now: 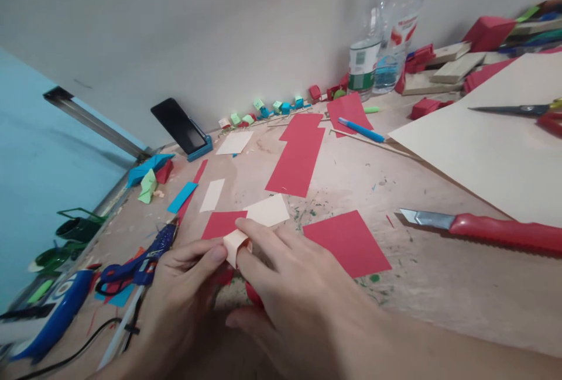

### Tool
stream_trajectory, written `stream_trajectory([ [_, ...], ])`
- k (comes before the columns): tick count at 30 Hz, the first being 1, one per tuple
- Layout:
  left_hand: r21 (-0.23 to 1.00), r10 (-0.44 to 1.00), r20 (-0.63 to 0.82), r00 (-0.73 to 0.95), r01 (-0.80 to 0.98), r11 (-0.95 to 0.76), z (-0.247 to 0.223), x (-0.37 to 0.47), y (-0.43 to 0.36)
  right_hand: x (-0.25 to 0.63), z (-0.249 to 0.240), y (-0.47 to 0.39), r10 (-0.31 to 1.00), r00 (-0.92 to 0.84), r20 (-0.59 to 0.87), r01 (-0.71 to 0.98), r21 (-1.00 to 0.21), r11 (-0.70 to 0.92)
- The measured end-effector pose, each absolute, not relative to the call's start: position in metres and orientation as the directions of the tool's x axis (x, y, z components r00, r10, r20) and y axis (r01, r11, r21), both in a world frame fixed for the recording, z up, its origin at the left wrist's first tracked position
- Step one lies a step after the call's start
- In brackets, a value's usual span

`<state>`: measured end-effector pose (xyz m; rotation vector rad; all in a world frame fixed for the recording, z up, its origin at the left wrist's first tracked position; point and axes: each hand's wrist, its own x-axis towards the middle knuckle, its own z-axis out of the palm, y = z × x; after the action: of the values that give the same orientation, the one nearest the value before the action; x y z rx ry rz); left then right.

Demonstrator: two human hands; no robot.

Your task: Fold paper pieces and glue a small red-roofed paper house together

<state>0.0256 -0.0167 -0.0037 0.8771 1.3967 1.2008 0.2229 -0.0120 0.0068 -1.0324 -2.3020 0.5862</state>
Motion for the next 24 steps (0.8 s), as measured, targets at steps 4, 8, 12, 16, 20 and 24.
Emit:
stream_trajectory([
  [4,0.966,0.957,-0.244,-0.159,-0.128,0.225,-0.004,0.028,-0.016,0.219,0.010,-0.016,0.799,-0.519,0.304,0.584,-0.556,0.591],
  [8,0.985,0.964,-0.171,-0.206,-0.044,0.165,-0.007,0.029,-0.016,0.218,0.012,-0.020,0.820,-0.495,0.289,0.567,-0.607,0.556],
  [12,0.982,0.963,-0.168,-0.209,-0.126,0.144,-0.005,0.033,-0.013,0.219,0.016,-0.021,0.828,-0.506,0.242,0.507,-0.693,0.512],
  [16,0.925,0.942,-0.270,-0.198,-0.325,0.196,0.002,0.036,-0.007,0.226,0.025,-0.017,0.829,-0.487,0.276,0.408,-0.767,0.495],
  [20,0.881,0.924,-0.350,-0.154,-0.390,0.269,0.005,0.033,-0.006,0.238,0.032,-0.007,0.842,-0.353,0.407,0.309,-0.799,0.515],
  [24,0.874,0.919,-0.374,-0.122,-0.378,0.306,0.004,0.031,-0.010,0.241,0.027,0.003,0.924,-0.177,0.339,0.315,-0.870,0.380],
])
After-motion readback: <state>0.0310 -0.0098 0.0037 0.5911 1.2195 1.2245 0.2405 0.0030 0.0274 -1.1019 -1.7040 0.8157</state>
